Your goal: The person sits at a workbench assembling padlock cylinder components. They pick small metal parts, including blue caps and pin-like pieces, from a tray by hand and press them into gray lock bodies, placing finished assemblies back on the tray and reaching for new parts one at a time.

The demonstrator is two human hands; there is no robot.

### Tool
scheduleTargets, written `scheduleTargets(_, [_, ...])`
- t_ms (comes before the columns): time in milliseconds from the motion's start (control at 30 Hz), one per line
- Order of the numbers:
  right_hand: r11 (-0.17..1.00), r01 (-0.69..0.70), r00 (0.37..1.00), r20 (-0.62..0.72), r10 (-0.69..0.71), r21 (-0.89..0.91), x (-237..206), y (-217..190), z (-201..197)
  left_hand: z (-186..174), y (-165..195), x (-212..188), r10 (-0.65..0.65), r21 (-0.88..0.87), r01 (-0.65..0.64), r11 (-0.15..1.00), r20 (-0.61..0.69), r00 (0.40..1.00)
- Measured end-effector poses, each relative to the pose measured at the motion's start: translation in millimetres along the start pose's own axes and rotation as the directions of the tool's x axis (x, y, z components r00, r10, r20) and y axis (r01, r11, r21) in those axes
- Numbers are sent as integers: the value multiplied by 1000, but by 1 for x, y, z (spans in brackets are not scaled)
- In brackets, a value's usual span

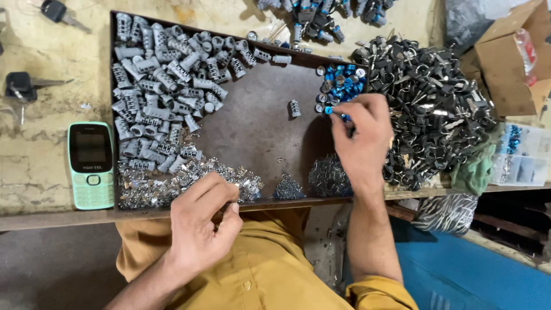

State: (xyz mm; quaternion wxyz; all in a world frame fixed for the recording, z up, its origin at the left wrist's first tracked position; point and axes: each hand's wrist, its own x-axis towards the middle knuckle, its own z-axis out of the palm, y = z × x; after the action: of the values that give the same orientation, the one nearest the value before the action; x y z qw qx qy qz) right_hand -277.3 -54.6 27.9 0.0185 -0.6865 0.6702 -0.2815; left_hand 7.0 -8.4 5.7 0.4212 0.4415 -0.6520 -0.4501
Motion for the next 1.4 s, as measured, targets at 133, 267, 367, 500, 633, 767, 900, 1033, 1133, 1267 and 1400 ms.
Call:
scheduleTargets(133, [975,-142,989,-19,147,170,-20,-11,-5,4,0,4,102,-10,-102,995,-9,995])
scheduleTargets(267, [760,-289,952,257,165,582,-62,-44,-5,6,4,5,117,-155,-99,983,108,987])
scheduleTargets(367, [464,-440,887,451,95,769,-83,-62,-1,9,4,10,159,-198,-131,972,137,978])
scheduleTargets(500, [133,-518,853,500,149,845,-97,-77,12,10,6,7,157,-202,-131,971,116,981])
scheduleTargets(633, [163,-465,884,449,130,870,-102,-81,12,8,5,2,163,-202,-143,969,87,983])
scheduleTargets(767, [418,-364,927,369,70,833,-101,-88,10,6,7,-5,103,-220,-86,972,65,993])
scheduleTargets(900, [507,-341,896,436,-79,792,-94,-96,-3,-7,9,-7,-292,-244,330,912,177,940])
scheduleTargets(1033, [755,-109,941,312,-131,646,-95,-101,-8,-8,7,0,-282,-610,466,641,378,882])
scheduleTargets(1133, [867,8,982,158,-100,498,-102,-99,-3,11,9,4,-312,-643,581,499,492,813])
scheduleTargets(1267, [919,99,994,7,-110,382,-108,-88,-2,25,10,10,-255,-445,425,788,393,884])
scheduleTargets(1400, [931,83,980,141,-141,355,-85,-44,-21,36,11,15,-63,-141,87,986,162,985])
